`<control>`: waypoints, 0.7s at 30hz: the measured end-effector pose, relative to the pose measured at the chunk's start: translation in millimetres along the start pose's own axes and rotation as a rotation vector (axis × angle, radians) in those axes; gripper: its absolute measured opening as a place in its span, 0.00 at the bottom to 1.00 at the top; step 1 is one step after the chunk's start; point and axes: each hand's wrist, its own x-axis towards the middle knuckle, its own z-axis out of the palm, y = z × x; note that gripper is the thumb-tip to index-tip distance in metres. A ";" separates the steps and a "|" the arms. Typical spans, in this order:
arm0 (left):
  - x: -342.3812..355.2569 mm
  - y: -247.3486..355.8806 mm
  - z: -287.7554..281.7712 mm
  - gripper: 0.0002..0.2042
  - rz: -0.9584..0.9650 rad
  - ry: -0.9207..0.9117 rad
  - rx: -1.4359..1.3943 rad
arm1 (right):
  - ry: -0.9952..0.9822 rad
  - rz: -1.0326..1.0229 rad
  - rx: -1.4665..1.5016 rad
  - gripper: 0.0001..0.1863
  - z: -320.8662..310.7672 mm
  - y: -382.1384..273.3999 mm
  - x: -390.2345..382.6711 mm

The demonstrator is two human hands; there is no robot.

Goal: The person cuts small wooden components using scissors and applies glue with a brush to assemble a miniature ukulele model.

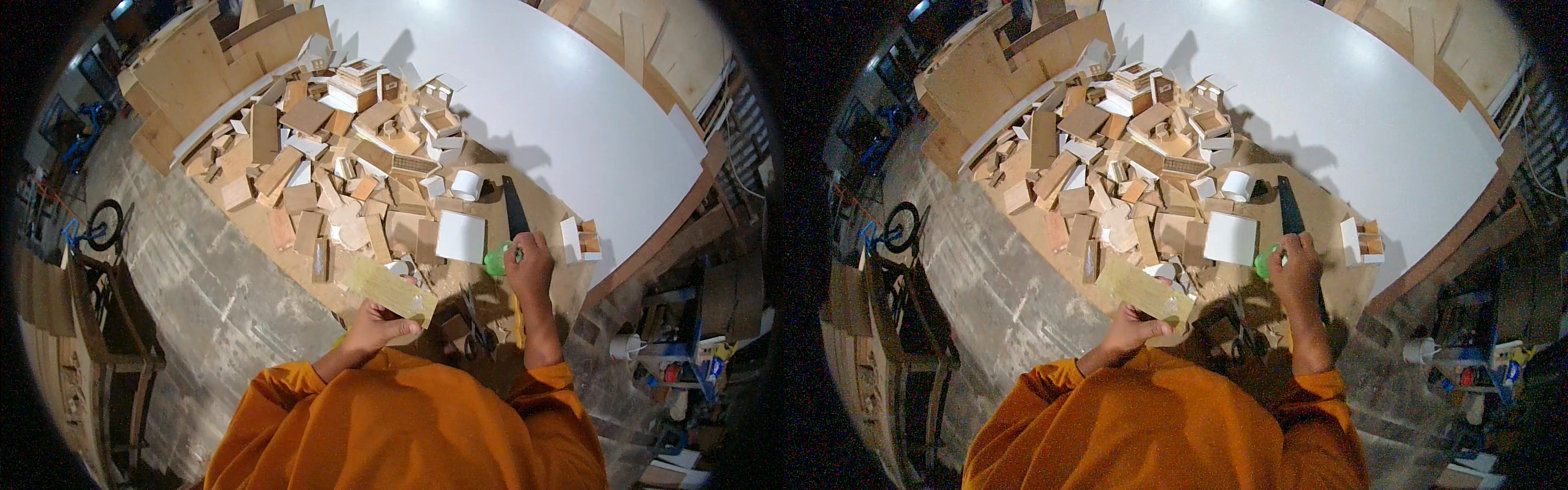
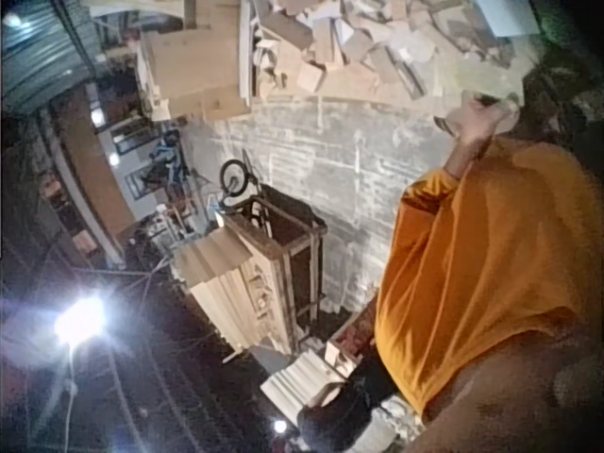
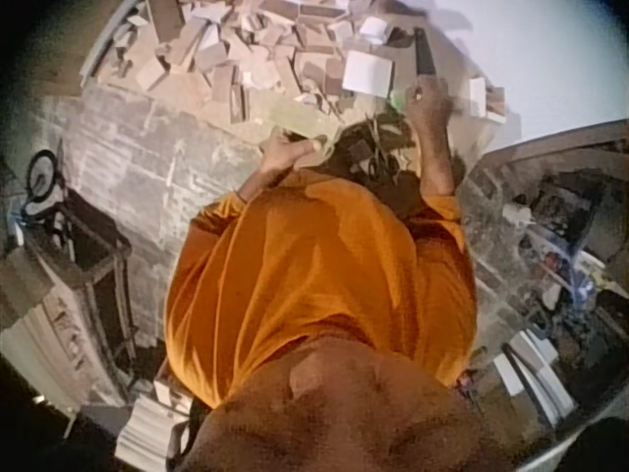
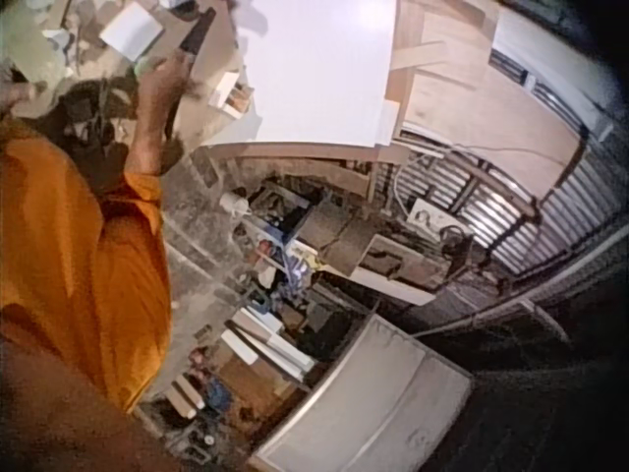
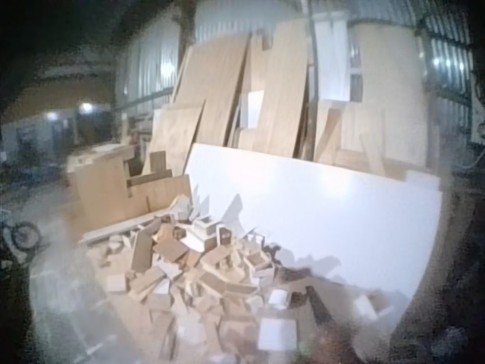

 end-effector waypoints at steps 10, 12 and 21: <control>2.9 16.2 12.3 0.32 -0.015 -0.073 0.012 | -0.150 0.152 0.815 0.05 -70.8 -104.5 -25.2; 2.8 19.8 14.6 0.32 -0.042 -0.101 0.006 | -0.210 -0.023 0.748 0.07 -67.3 -119.4 -26.6; -1.8 22.9 13.0 0.30 -0.006 -0.143 -0.014 | -0.187 -0.202 0.724 0.10 -51.6 -111.9 -36.2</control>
